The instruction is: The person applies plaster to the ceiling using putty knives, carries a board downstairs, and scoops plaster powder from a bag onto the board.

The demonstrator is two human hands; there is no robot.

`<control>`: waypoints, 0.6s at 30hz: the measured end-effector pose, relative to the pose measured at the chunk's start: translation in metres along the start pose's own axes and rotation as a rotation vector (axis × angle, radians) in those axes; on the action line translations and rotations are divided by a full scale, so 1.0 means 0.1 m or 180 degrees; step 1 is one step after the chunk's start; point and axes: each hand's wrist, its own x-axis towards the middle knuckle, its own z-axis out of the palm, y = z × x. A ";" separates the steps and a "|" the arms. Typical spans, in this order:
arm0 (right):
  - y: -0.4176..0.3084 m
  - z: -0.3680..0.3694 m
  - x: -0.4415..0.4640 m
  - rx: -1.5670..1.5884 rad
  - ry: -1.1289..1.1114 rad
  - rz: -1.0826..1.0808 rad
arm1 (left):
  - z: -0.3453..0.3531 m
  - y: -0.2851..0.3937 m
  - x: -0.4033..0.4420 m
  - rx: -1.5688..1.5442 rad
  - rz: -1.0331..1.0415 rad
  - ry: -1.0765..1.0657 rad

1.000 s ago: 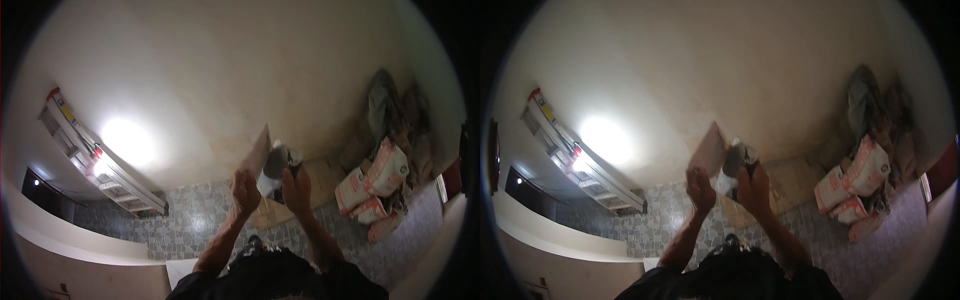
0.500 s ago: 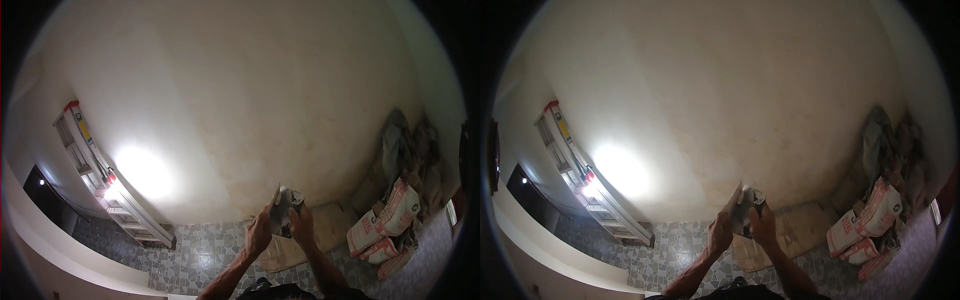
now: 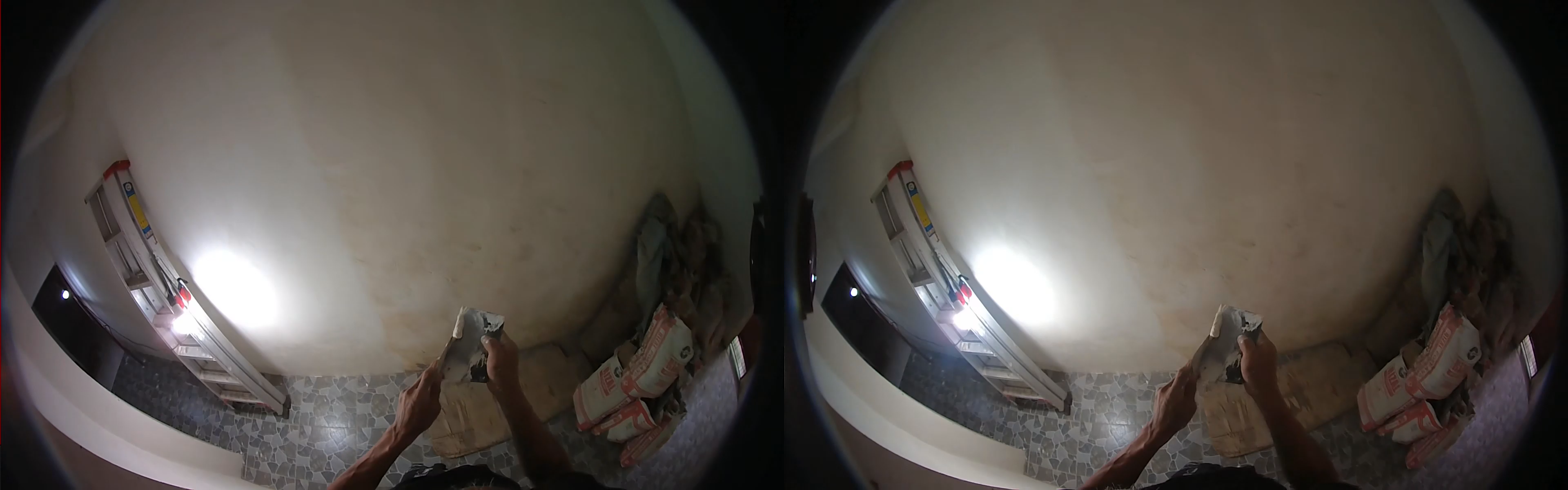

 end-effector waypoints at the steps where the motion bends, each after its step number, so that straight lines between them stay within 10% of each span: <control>1: 0.03 0.00 0.08 -0.0075 -0.0090 -0.0007 | -0.04 -0.05 0.01 0.0054 -0.0022 -0.0032; 8: 0.18 0.22 0.45 -0.0783 -0.0671 -0.0640 | -0.23 -0.39 0.05 0.0088 -0.0126 -0.0045; 11: -0.29 0.45 0.85 0.2294 -0.0321 0.1221 | -0.22 -0.55 0.08 -0.0088 -0.0411 0.0023; 18: -1.83 0.49 2.19 0.0855 -0.0605 -0.0862 | -0.04 -0.91 0.25 -0.0492 -0.0539 0.0642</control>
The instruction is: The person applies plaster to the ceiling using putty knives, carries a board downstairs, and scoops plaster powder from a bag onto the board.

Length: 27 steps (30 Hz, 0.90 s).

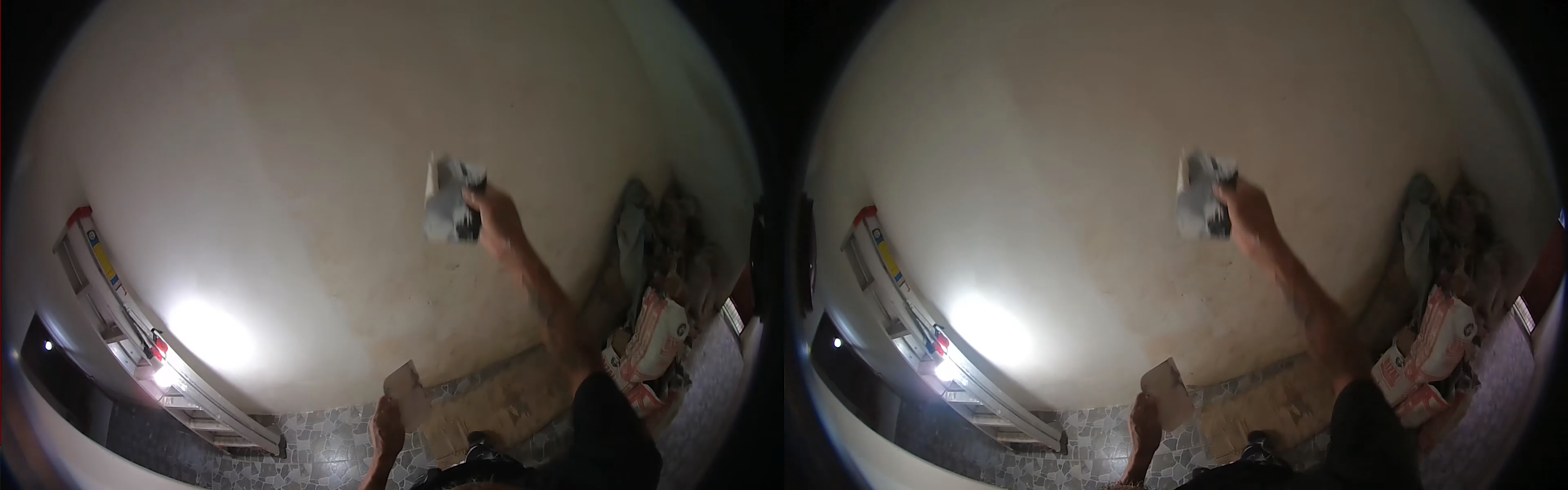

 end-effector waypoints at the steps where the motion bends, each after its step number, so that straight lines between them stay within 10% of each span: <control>1: -0.10 -0.03 0.35 -0.0484 -0.0103 -0.0363 | 0.04 -0.07 0.03 -0.0186 -0.0036 0.0121; 9: -1.48 0.56 2.58 -0.3290 -0.0274 -0.3486 | 0.42 -0.05 0.45 -0.1334 -0.1045 0.0680; 27: -2.01 1.33 4.19 -0.5571 -0.0389 -0.3842 | 1.14 -0.69 0.83 -0.2810 -0.1672 0.1408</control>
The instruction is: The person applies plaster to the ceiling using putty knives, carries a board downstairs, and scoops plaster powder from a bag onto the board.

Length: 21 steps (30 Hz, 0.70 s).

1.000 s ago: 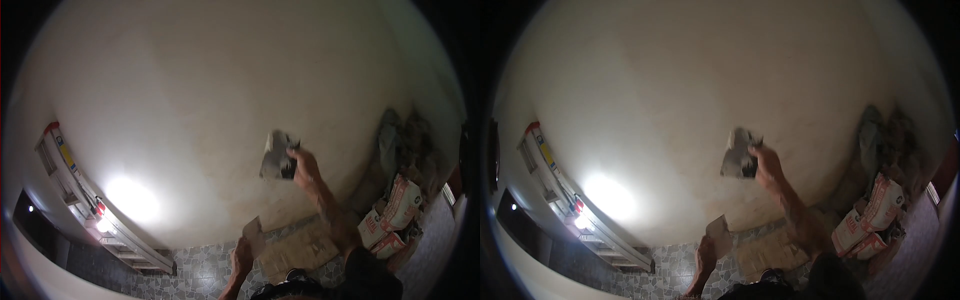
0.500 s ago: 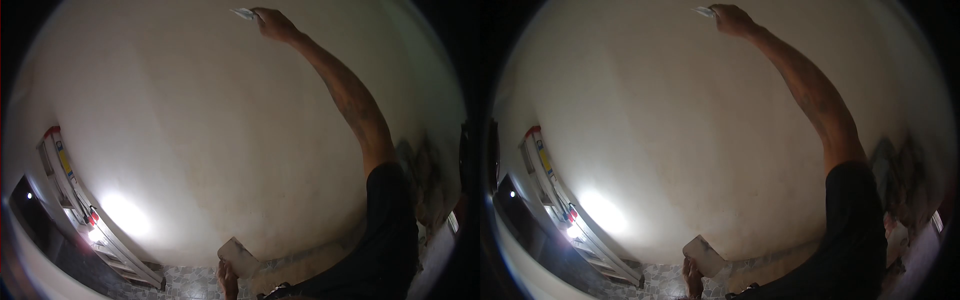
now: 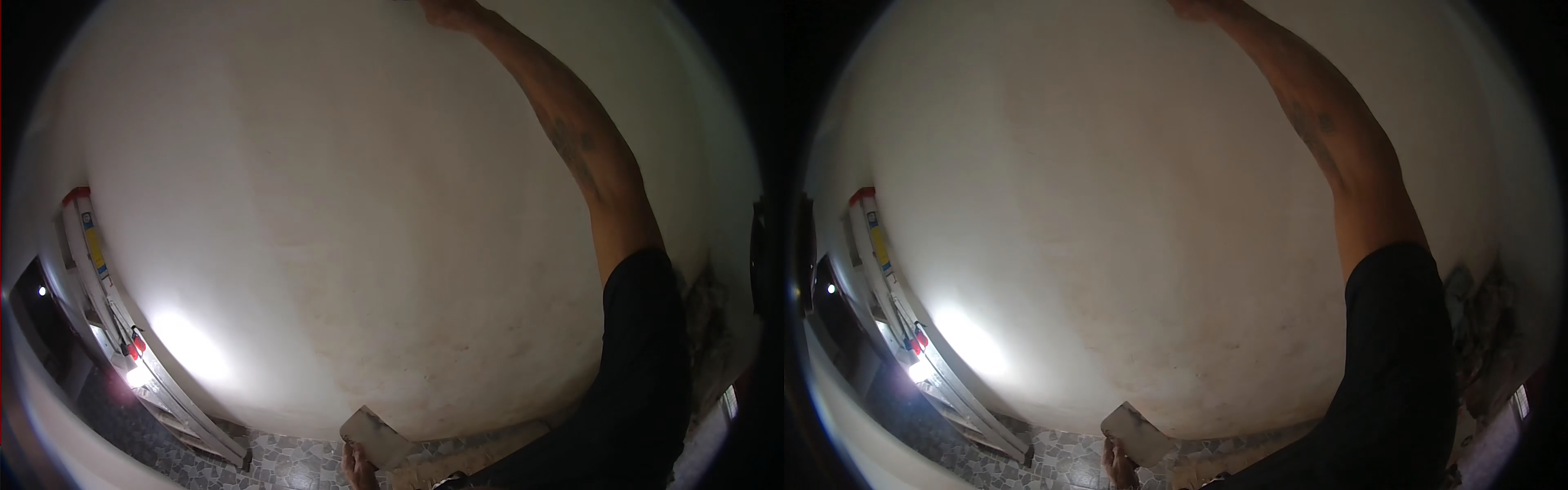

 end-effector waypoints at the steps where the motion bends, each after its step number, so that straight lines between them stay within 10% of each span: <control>1: 0.00 0.06 -0.04 -0.0089 0.0024 -0.0055 | -0.11 -0.07 0.10 -0.0052 -0.0023 -0.0122; 14: -0.83 0.65 -1.53 -0.0470 0.1376 -0.0474 | -0.30 0.19 0.24 0.0812 -0.0282 -0.0555; 21: -1.26 1.01 -2.56 -0.0242 0.0974 -0.0370 | 0.02 0.45 0.01 0.0624 0.0097 -0.0501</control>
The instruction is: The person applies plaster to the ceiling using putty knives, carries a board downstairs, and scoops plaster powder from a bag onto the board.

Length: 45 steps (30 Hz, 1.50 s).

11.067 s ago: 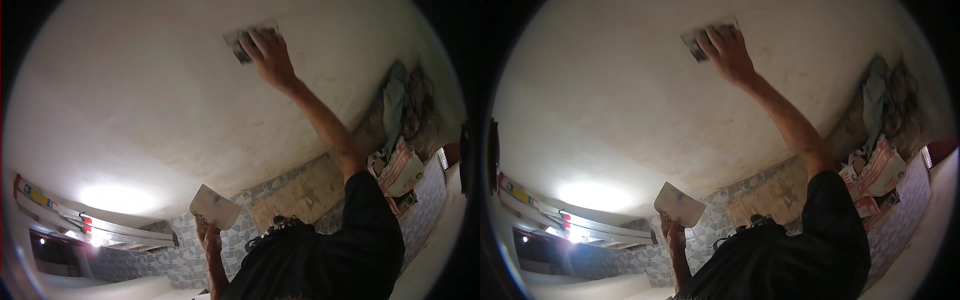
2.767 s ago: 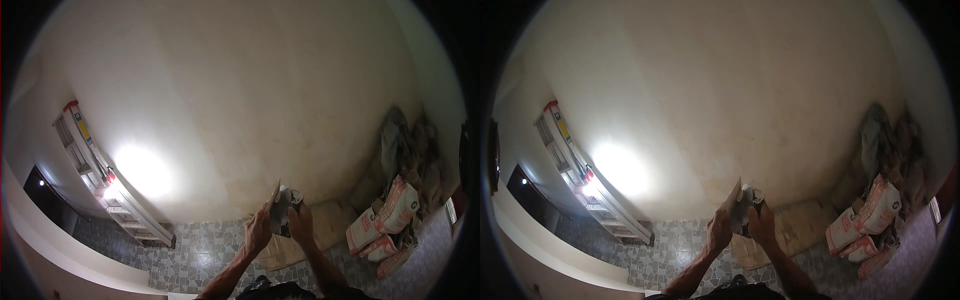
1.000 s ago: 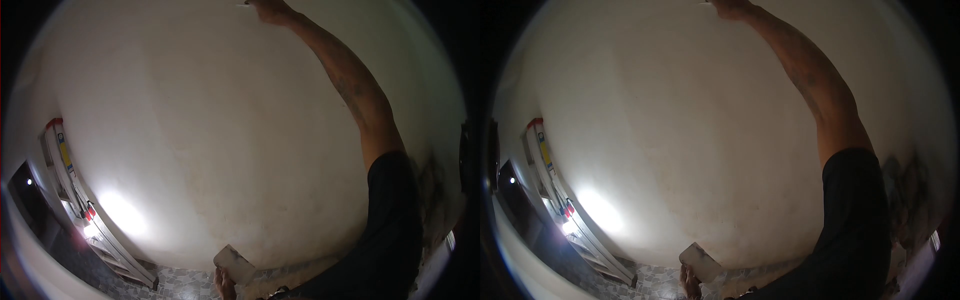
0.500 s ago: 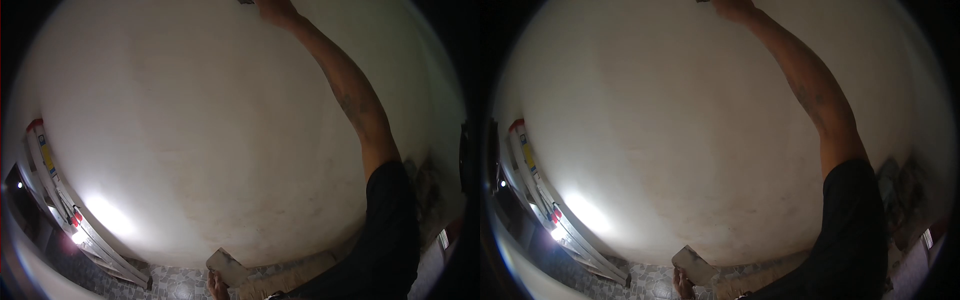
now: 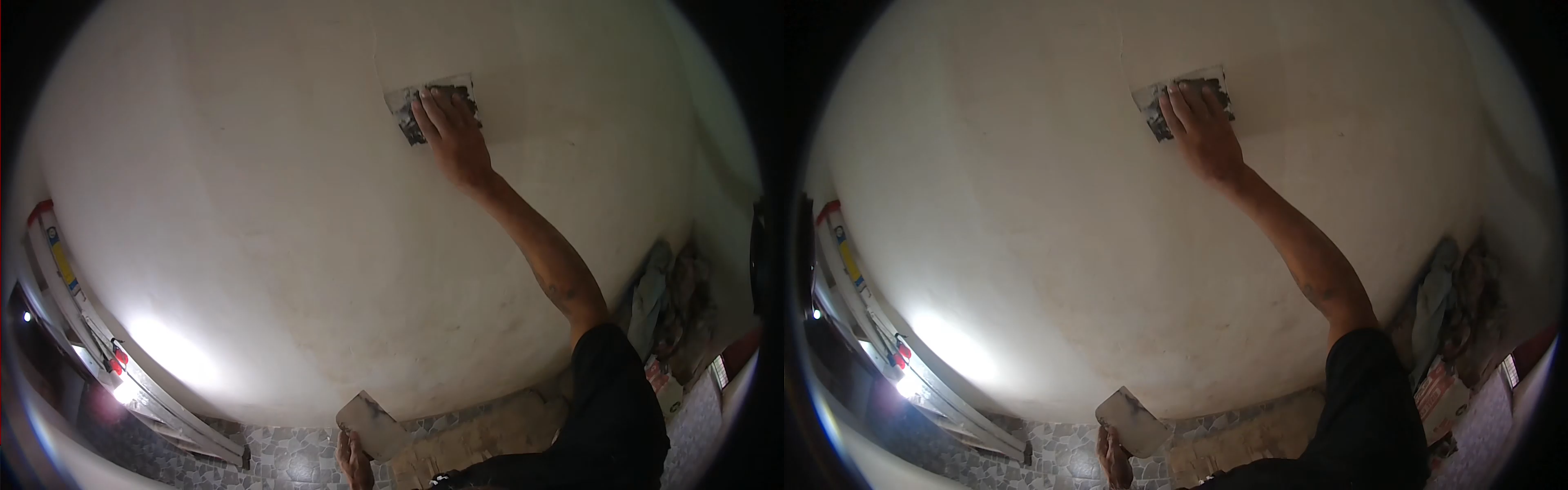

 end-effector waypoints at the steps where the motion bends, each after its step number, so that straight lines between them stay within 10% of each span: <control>1: -0.04 -0.03 -0.07 0.0029 -0.0097 -0.0006 | -0.07 -0.04 0.04 0.0028 -0.0055 -0.0050; 10: 0.33 -0.27 0.83 0.0336 0.0528 -0.0357 | -0.15 -0.40 0.05 -0.0305 -0.0035 0.0406; 19: 1.15 -0.05 2.84 0.0098 -0.0537 0.0128 | 0.11 -0.16 -0.16 -0.0620 -0.0105 0.0674; 33: 0.11 0.18 0.60 -0.0046 0.0223 -0.0469 | 0.20 0.37 -0.25 -0.0019 -0.0052 0.0312; 45: -0.85 -0.04 -1.01 0.0499 -0.0768 0.0017 | 0.29 0.40 -0.34 0.0079 0.0140 0.0567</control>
